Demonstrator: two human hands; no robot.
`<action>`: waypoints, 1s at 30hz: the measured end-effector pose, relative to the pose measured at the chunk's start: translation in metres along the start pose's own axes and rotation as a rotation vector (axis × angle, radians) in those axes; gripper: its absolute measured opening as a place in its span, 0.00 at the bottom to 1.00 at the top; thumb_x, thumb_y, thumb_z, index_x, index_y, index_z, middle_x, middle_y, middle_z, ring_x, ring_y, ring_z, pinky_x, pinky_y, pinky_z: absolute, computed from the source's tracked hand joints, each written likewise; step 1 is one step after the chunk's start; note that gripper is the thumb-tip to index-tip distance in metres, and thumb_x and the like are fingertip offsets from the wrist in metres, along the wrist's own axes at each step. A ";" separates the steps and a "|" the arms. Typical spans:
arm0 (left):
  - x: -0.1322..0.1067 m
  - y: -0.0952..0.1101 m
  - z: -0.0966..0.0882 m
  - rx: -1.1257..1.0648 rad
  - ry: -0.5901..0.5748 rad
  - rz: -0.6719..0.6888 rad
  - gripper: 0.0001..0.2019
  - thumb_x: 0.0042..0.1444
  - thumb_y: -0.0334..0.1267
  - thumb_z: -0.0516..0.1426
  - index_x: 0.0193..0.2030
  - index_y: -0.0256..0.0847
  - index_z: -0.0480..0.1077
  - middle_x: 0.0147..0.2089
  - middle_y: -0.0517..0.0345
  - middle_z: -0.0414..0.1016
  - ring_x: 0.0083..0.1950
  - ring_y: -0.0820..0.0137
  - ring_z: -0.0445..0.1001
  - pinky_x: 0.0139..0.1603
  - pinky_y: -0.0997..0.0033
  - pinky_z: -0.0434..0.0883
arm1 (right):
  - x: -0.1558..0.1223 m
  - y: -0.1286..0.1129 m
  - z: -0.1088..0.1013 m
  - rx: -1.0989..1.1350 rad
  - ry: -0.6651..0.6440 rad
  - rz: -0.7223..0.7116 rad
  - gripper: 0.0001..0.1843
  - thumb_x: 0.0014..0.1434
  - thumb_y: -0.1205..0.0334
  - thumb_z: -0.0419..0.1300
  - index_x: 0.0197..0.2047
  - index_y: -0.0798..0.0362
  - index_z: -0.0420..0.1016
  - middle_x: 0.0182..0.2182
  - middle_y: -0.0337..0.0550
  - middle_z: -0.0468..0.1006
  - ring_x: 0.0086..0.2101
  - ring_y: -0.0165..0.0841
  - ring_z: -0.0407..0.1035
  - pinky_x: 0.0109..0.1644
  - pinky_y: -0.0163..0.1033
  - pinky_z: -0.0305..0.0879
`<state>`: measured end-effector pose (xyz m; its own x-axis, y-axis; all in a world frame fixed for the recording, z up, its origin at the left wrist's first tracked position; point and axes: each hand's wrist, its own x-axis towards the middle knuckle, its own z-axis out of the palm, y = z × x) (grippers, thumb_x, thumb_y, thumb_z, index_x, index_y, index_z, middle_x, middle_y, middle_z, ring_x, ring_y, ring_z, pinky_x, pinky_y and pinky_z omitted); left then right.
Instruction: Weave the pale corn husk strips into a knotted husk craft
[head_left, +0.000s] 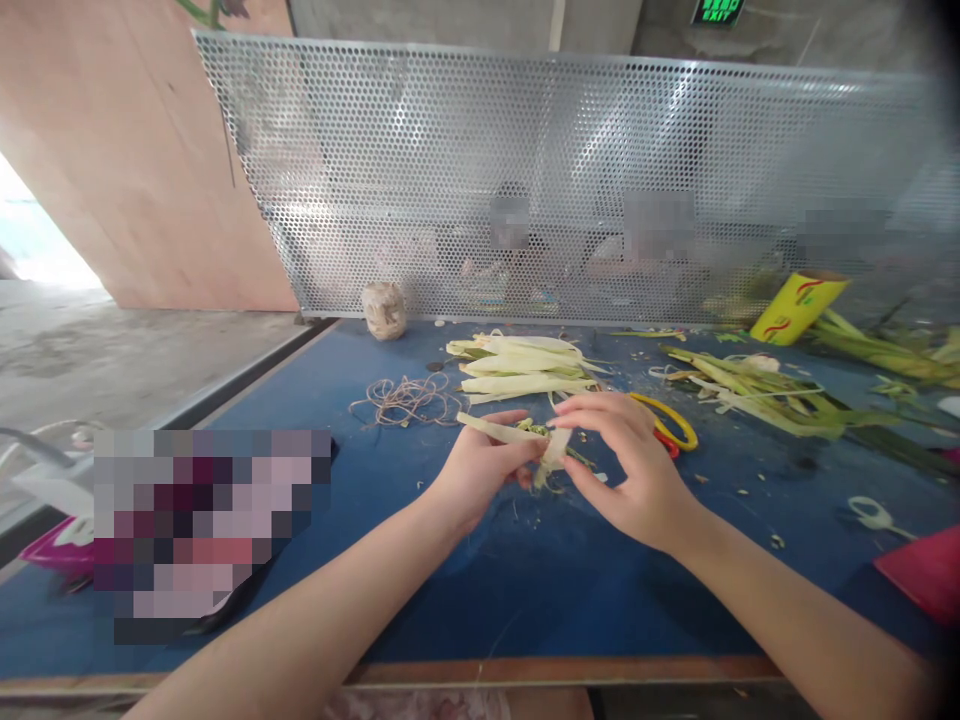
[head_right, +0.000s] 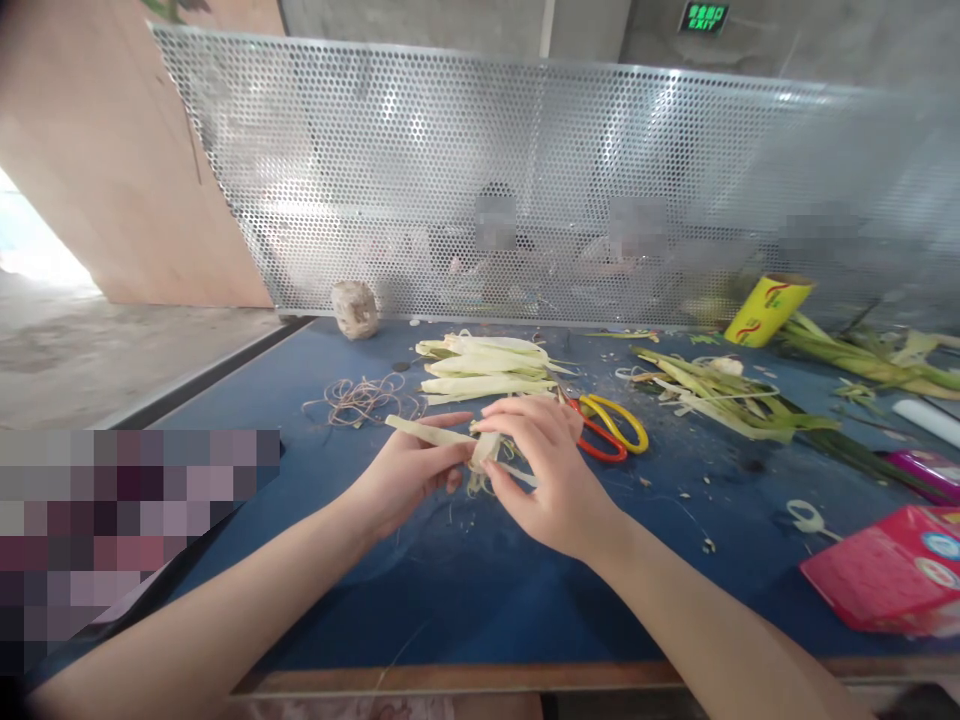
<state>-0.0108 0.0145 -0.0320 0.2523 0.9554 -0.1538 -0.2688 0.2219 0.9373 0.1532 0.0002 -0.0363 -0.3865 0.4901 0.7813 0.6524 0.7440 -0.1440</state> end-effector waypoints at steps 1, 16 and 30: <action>0.000 0.000 0.000 -0.034 0.007 -0.011 0.25 0.43 0.26 0.60 0.51 0.27 0.61 0.22 0.61 0.71 0.17 0.80 0.62 0.20 0.78 0.61 | 0.000 0.000 0.000 -0.047 0.065 -0.029 0.08 0.51 0.64 0.59 0.38 0.50 0.67 0.38 0.45 0.73 0.41 0.39 0.66 0.45 0.45 0.56; 0.001 0.001 0.004 -0.208 -0.023 -0.010 0.12 0.45 0.25 0.59 0.39 0.30 0.72 0.28 0.52 0.75 0.24 0.80 0.68 0.22 0.84 0.65 | -0.007 -0.006 0.015 -0.267 0.074 0.066 0.09 0.53 0.60 0.59 0.24 0.53 0.73 0.12 0.33 0.67 0.15 0.25 0.58 0.24 0.32 0.52; 0.006 0.006 -0.004 -0.294 0.038 0.068 0.07 0.45 0.26 0.59 0.33 0.29 0.74 0.25 0.58 0.72 0.24 0.82 0.67 0.20 0.86 0.65 | -0.007 -0.010 0.005 0.112 -0.199 0.238 0.12 0.53 0.66 0.54 0.20 0.54 0.60 0.13 0.31 0.56 0.15 0.21 0.50 0.21 0.29 0.47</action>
<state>-0.0144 0.0220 -0.0281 0.1913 0.9753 -0.1103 -0.5430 0.1988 0.8159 0.1464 -0.0083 -0.0438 -0.3589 0.7273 0.5850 0.6685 0.6377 -0.3826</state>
